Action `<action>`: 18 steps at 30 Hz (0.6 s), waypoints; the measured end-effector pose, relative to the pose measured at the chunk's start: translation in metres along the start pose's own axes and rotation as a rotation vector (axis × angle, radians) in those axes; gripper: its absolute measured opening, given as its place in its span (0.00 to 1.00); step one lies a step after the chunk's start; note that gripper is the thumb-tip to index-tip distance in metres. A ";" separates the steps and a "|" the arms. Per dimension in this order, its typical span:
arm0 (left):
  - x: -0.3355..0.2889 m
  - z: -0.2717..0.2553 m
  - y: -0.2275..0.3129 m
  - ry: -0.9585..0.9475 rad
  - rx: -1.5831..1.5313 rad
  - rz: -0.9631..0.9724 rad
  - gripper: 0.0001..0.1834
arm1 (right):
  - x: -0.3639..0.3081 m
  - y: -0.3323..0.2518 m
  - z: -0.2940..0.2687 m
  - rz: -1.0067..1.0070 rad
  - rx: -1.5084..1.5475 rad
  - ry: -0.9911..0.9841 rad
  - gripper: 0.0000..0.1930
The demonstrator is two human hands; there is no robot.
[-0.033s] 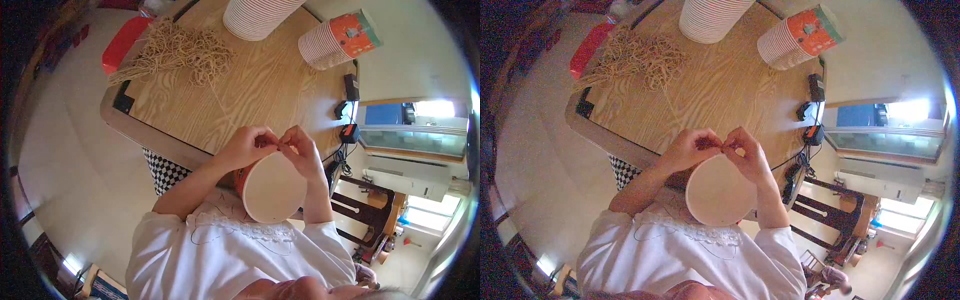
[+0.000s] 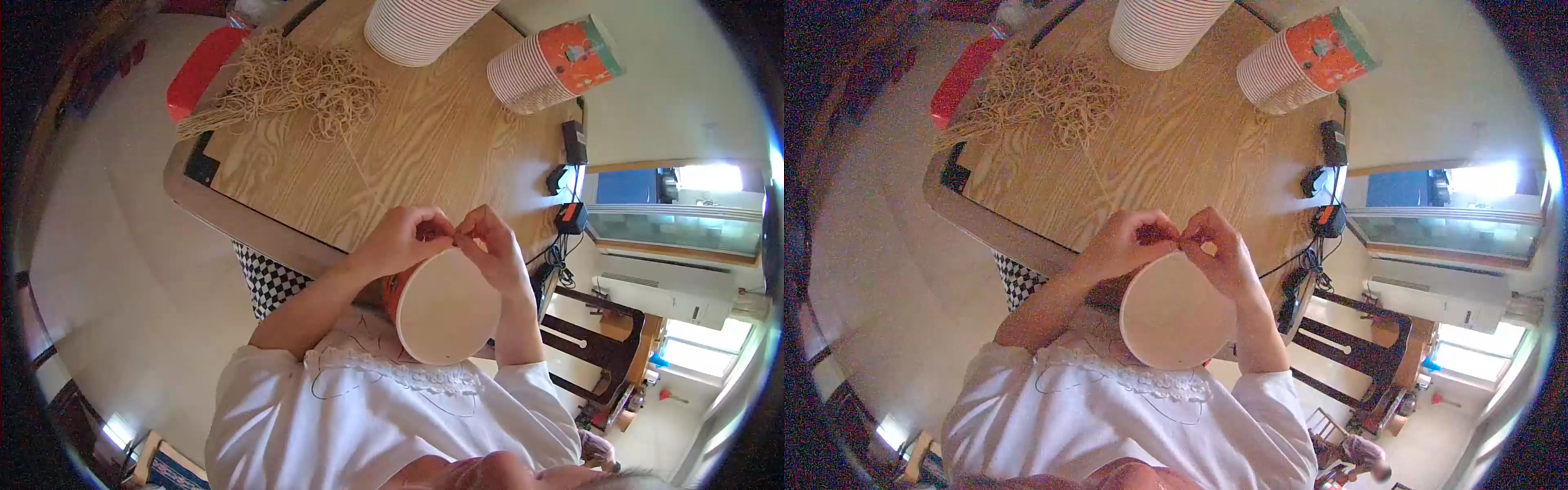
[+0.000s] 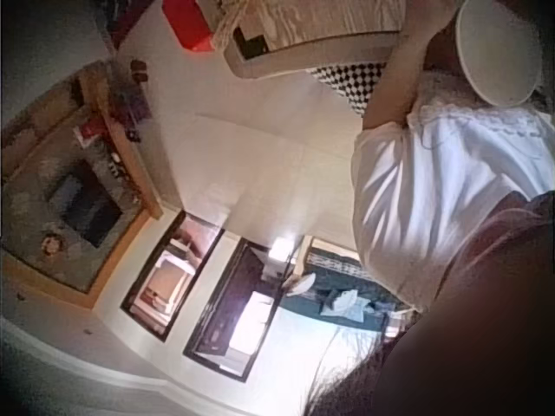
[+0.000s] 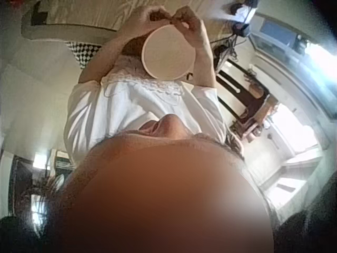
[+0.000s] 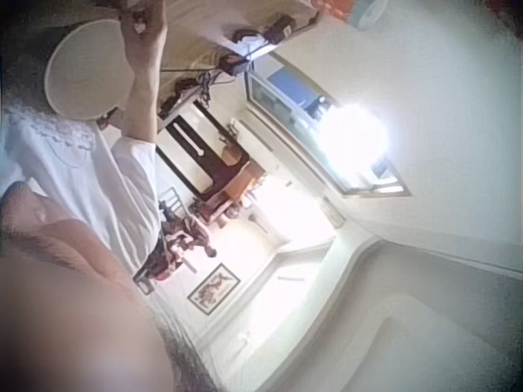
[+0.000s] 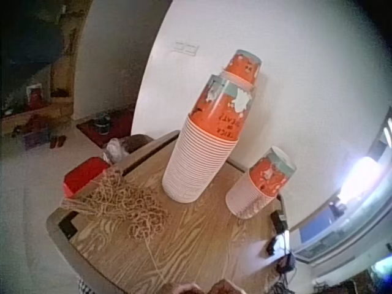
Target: Tying decorative string around the rim of a paper cup.
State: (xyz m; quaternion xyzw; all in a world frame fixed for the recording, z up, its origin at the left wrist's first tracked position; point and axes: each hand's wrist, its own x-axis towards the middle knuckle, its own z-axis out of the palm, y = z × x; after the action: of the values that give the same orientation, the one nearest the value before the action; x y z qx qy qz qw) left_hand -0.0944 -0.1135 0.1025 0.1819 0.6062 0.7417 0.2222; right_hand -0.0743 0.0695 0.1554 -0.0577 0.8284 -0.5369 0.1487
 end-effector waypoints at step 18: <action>0.005 -0.009 -0.010 -0.106 -0.054 -0.006 0.08 | -0.004 -0.002 0.002 -0.043 -0.078 0.000 0.06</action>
State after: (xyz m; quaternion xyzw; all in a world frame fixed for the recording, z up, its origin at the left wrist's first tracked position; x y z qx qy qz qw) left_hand -0.1026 -0.1164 0.0913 0.2130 0.5738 0.7464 0.2612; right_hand -0.0696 0.0679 0.1575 -0.0813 0.8472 -0.5074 0.1347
